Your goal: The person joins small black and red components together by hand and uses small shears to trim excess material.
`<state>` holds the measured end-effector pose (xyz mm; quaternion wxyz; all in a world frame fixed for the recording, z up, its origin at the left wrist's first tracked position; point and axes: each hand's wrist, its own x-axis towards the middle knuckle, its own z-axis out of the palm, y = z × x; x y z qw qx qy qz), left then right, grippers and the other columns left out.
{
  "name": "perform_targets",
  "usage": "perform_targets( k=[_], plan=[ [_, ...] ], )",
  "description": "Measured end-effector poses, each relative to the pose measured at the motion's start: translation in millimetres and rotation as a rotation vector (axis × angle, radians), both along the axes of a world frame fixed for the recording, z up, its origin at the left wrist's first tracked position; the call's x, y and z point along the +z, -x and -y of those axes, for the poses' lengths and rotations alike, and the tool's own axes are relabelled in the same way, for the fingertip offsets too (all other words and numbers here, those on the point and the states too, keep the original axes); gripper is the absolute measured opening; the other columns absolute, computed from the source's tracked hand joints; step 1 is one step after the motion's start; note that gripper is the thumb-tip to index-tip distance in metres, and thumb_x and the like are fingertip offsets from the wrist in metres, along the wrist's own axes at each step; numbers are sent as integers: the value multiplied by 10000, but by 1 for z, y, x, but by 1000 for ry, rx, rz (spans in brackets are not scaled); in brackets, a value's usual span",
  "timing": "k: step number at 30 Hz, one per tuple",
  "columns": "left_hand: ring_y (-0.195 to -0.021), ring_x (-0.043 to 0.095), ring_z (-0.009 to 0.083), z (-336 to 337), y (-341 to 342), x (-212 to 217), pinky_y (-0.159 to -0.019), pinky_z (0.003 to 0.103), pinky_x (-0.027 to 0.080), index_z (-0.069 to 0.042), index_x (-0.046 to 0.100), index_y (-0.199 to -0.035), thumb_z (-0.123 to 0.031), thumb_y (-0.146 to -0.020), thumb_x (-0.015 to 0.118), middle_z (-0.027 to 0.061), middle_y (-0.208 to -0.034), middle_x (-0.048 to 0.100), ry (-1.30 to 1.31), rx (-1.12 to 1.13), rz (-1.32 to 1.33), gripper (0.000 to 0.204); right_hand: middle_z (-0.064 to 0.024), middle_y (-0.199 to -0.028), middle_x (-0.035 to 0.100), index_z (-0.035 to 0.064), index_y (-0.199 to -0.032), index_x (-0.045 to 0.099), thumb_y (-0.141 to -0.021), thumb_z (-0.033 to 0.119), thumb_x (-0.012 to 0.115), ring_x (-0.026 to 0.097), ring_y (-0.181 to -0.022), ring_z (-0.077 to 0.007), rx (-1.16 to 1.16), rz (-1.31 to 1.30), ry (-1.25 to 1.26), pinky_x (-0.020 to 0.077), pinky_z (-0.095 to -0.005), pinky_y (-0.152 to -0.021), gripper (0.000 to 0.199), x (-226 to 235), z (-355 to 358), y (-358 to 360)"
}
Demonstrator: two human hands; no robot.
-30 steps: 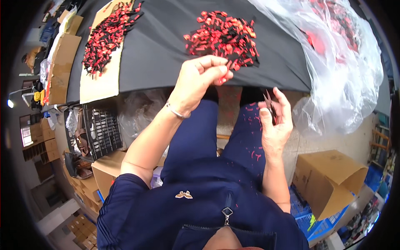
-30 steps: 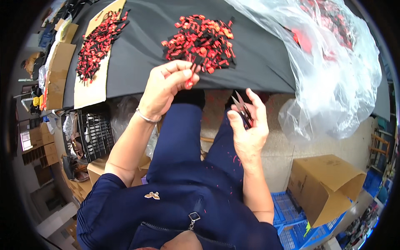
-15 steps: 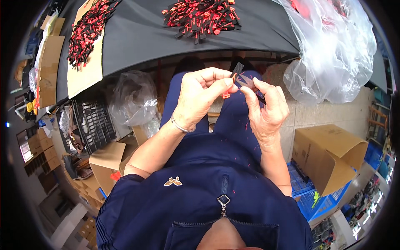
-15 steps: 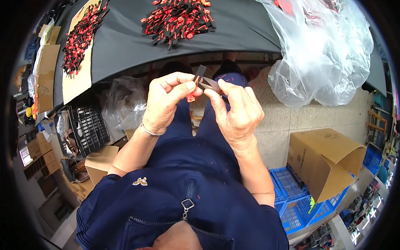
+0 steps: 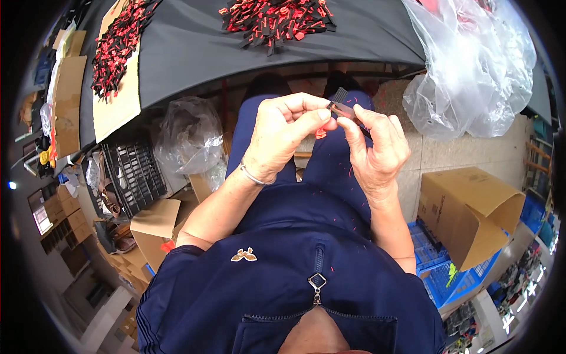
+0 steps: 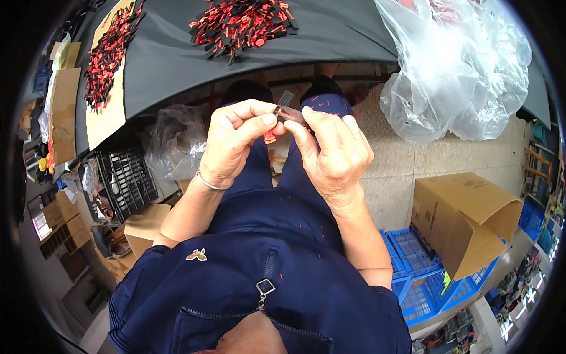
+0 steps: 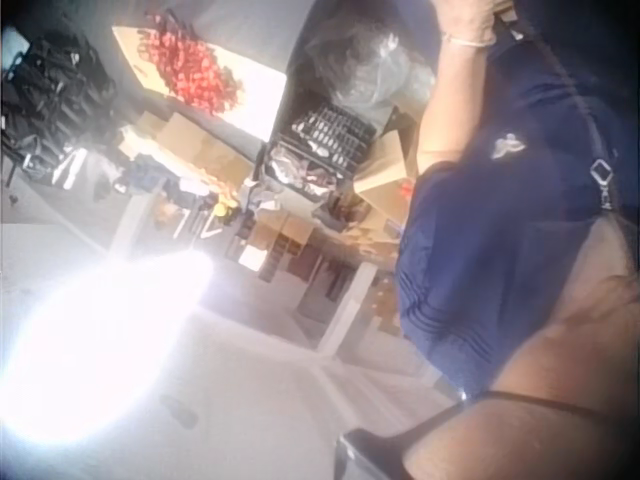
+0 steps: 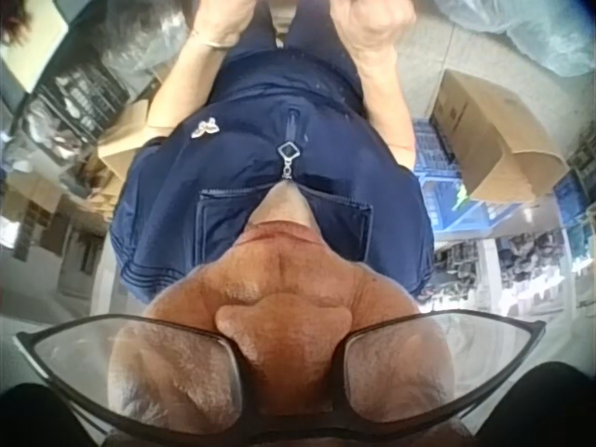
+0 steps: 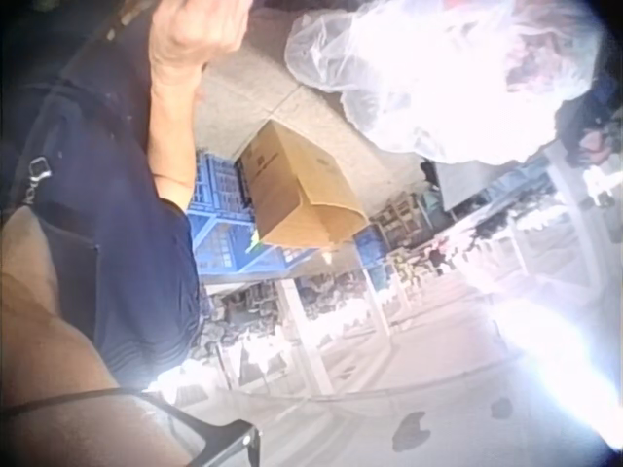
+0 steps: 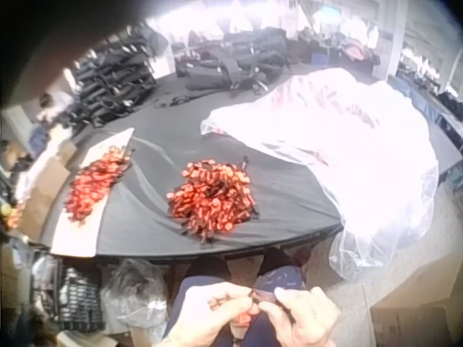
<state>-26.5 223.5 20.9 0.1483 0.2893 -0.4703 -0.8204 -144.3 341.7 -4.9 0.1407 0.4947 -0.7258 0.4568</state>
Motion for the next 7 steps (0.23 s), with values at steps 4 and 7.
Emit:
perform_targets(
  k=[4,7],
  plan=[
    [-699,577,92,2,0,-1,-650,217,463,31,628,-966,-58,-834,611,87,-807,654,-51,13,1,161,-52,-703,630,44,-843,648,-674,172,776,542,-544,-195,-5,-18,5,423,-281,-484,248,-3,1,1],
    [-714,584,96,6,0,-2,-656,219,466,27,626,-974,-75,-839,611,90,-815,658,-38,-28,17,170,-48,-699,629,49,-849,651,-677,178,774,543,-545,-194,3,-38,-4,430,-278,-488,247,-5,1,2]
  ],
)
